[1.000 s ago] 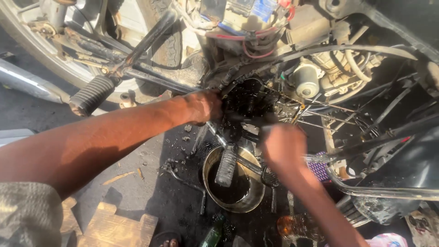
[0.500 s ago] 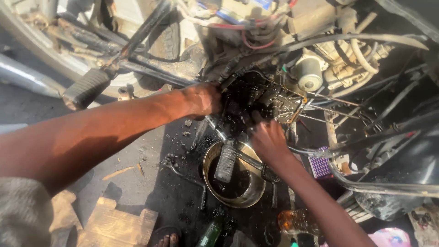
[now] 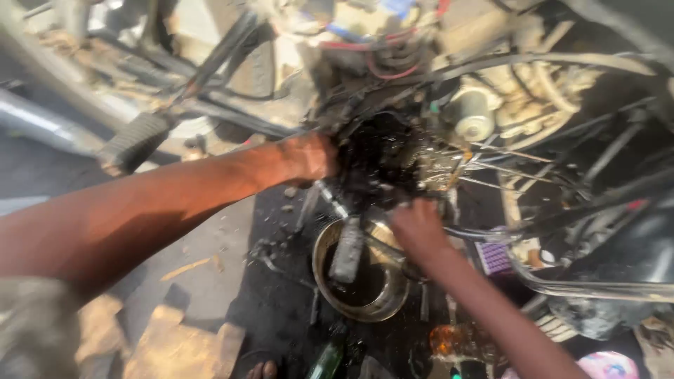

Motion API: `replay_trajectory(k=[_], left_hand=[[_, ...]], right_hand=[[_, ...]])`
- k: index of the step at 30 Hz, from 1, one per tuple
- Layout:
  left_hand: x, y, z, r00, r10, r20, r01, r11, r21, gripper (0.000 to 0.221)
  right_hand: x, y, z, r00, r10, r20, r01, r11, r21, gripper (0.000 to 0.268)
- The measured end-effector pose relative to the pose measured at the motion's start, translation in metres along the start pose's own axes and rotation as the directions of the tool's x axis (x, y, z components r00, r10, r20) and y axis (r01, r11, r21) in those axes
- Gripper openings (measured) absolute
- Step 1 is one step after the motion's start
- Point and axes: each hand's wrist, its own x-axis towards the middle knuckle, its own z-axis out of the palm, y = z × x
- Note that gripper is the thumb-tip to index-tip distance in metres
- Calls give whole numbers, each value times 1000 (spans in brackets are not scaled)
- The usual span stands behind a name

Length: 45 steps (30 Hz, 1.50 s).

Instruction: Repairing the internal components of a motorcycle engine.

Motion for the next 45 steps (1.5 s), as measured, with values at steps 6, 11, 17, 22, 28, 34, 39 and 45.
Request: replay_trajectory(k=[6,11,17,22,28,34,39,45], left_hand=[[-9,12,-44,982,-66,178,55,996,68,21],[-13,8,-54,988,-25,150,22,999,24,31],[12,-5,21,983,-111,143,94,988,123,26],[14,14,6,999,-36,20,36,999,-1,17],[-6,5,-31,996,-63,65,68,994,-88,11],[7,0,-14,936,-205,287,220,975,-21,23],[36,-4,58,991,-118,59,115,992,50,22],[-5,8,-30,952,-132,275,98,986,134,23]], right_hand=[[5,-17,-45,994,-10,-105,-4,991,-132,53],[-7,-4,-15,993,114,32,-115,992,57,34],[-21,14,-35,878,415,238,-463,863,203,13],[-32,7,16,898,159,-410,-13,942,336,7],[-46,19,18,871,468,149,-490,809,323,6],[-47,21,-3,882,453,131,-470,825,313,11],[-60,27,-80,790,492,367,-552,830,76,14],[-92,37,47,843,435,316,-500,850,165,14]])
